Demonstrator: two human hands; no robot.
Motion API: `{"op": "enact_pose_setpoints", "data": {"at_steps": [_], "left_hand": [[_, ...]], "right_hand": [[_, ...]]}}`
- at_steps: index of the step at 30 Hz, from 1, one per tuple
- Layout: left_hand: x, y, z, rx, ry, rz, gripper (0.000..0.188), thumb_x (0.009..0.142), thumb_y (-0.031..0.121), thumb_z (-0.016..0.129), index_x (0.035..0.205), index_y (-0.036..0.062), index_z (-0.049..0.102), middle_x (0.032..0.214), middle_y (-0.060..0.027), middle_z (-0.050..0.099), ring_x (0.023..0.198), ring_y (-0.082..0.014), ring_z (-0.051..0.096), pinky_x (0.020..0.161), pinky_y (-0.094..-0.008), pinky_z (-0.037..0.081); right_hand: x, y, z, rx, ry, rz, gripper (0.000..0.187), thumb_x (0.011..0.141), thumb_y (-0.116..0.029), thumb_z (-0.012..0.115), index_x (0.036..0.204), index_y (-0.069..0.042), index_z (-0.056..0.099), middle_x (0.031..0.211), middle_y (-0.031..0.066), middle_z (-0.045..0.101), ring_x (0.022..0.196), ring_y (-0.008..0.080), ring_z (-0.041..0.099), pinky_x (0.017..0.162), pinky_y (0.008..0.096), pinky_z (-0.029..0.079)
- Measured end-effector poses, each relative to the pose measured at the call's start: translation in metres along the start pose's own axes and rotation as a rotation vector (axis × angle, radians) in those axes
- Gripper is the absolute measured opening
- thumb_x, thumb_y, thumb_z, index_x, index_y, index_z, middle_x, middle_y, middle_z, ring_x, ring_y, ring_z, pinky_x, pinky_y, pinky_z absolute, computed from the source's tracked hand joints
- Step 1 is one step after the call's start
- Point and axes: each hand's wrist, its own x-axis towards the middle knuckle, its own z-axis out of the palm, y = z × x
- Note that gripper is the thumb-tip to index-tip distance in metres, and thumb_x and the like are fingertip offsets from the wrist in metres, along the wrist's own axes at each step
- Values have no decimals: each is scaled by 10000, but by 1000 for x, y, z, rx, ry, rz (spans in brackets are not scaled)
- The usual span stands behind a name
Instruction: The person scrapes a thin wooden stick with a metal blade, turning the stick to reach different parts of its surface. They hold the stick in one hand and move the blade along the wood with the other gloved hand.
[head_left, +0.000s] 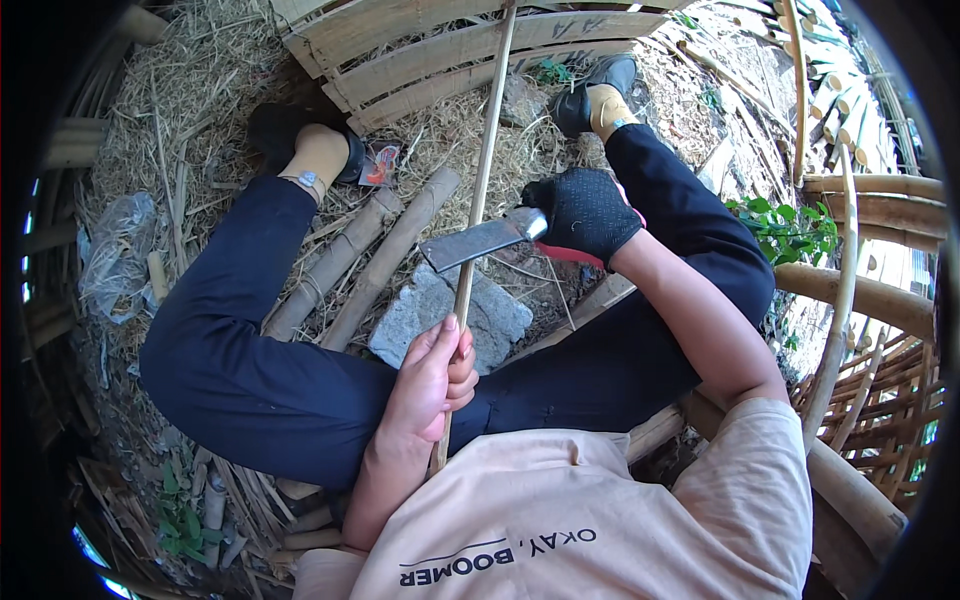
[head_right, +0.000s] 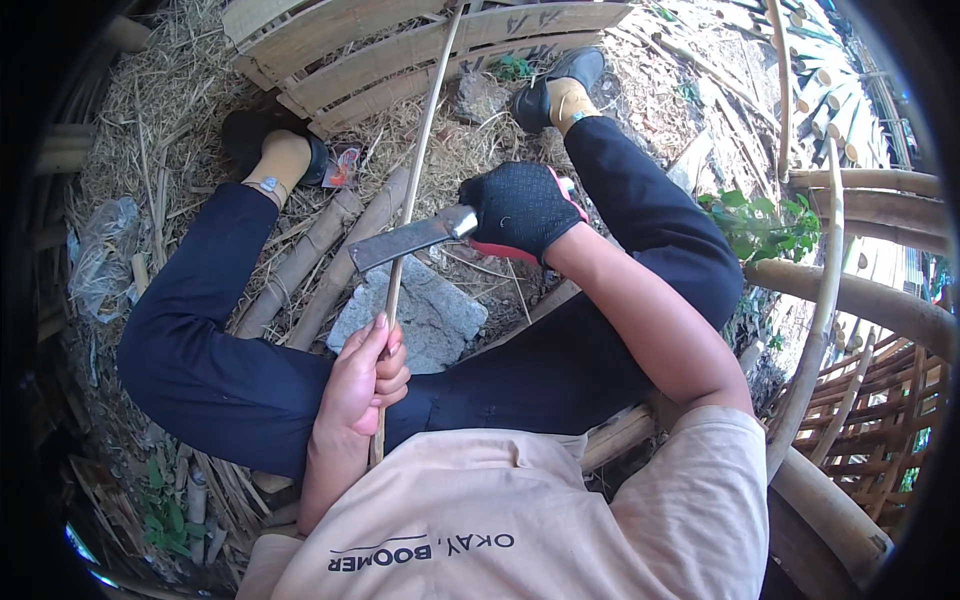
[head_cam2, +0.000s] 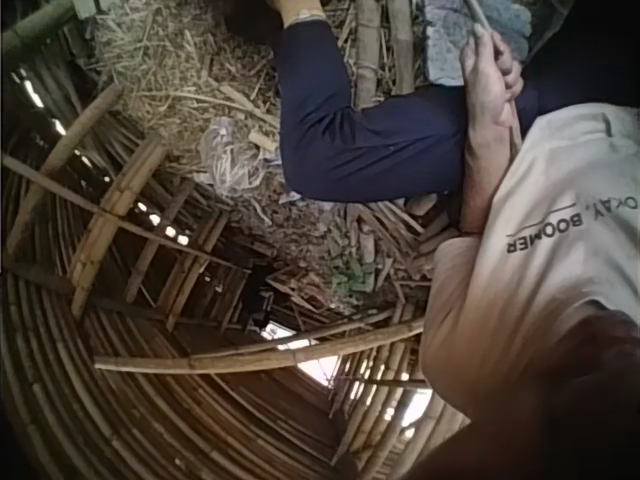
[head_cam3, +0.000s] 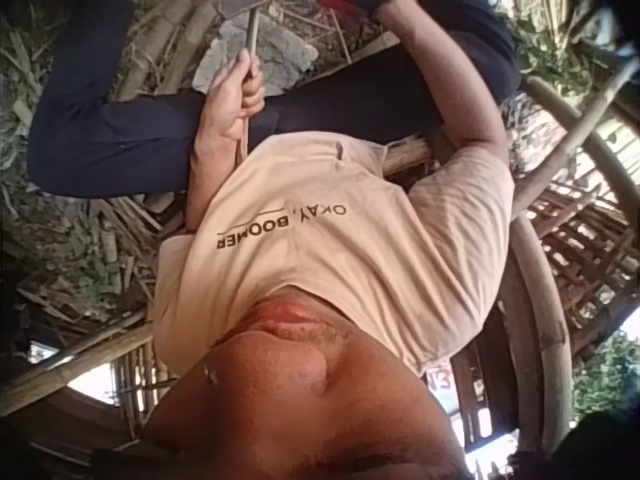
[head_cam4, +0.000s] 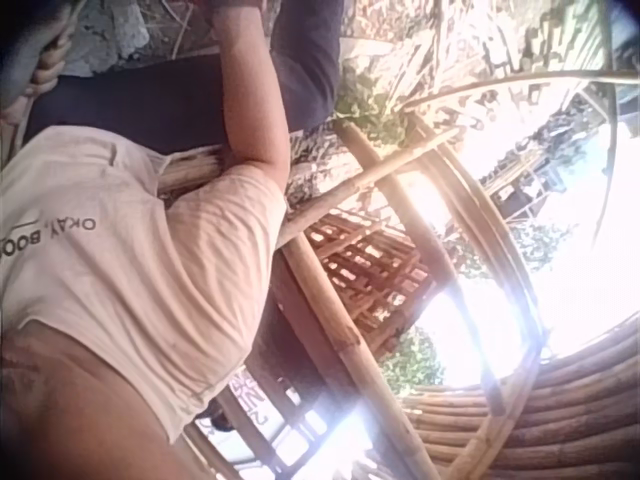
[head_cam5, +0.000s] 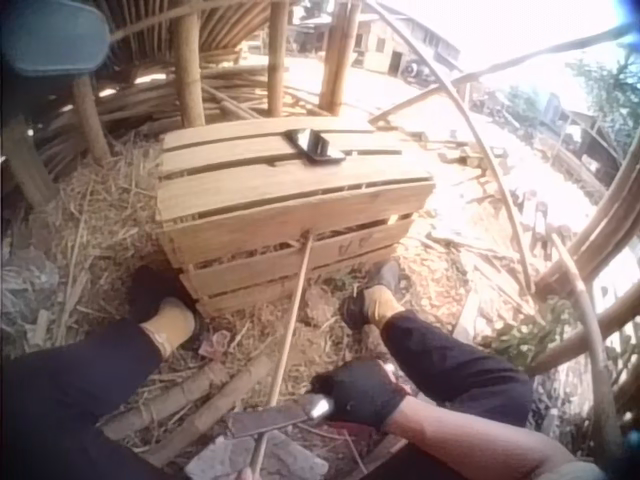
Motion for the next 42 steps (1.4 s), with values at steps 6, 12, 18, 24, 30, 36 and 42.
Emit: {"op": "enact_pose_setpoints", "data": {"at_steps": [6,12,18,24,30,36,42], "left_hand": [[0,0,0,-9,6,0,355,1093,364,364,833,133,436,561,90,216,411,-11,162,347,-203,149],[-1,-1,-1,0,8,-8,353,1092,359,369,829,134,438,560,91,222,408,-10,165,347,-201,151],[-1,1,1,-1,15,-3,350,1090,356,380,830,130,442,560,93,226,409,-9,171,345,-200,157],[-1,0,-1,8,22,21,340,1088,350,391,843,125,459,566,95,232,414,-6,179,346,-198,162],[1,-1,3,27,68,24,334,1088,341,392,852,119,472,567,95,234,414,-3,182,346,-197,163],[3,-5,3,99,111,43,347,1090,357,384,853,117,467,564,95,242,408,-1,192,347,-199,162],[4,-8,3,147,138,64,362,1088,388,382,851,124,455,557,95,242,404,-4,193,349,-202,163]], "right_hand": [[2,3,2,-32,30,-7,207,733,-300,700,853,-132,712,758,151,698,750,363,694,700,465,541],[11,42,-14,-53,62,223,213,820,-315,643,890,-142,744,823,160,715,824,353,702,766,454,551],[12,46,-7,2,88,326,260,846,-328,612,937,-129,753,863,168,723,844,349,704,789,440,549],[19,62,-9,-8,139,345,305,864,-367,607,993,-131,750,888,179,723,860,349,704,803,440,545],[3,18,-13,78,-77,213,312,852,-399,636,976,-128,726,882,176,715,876,371,689,817,457,537],[-10,-9,5,120,-164,-67,279,795,-359,685,921,-114,731,779,188,686,763,396,673,718,474,540],[-7,-12,5,52,-140,-28,215,745,-290,662,857,-127,746,773,171,701,771,363,698,716,456,550]]}}
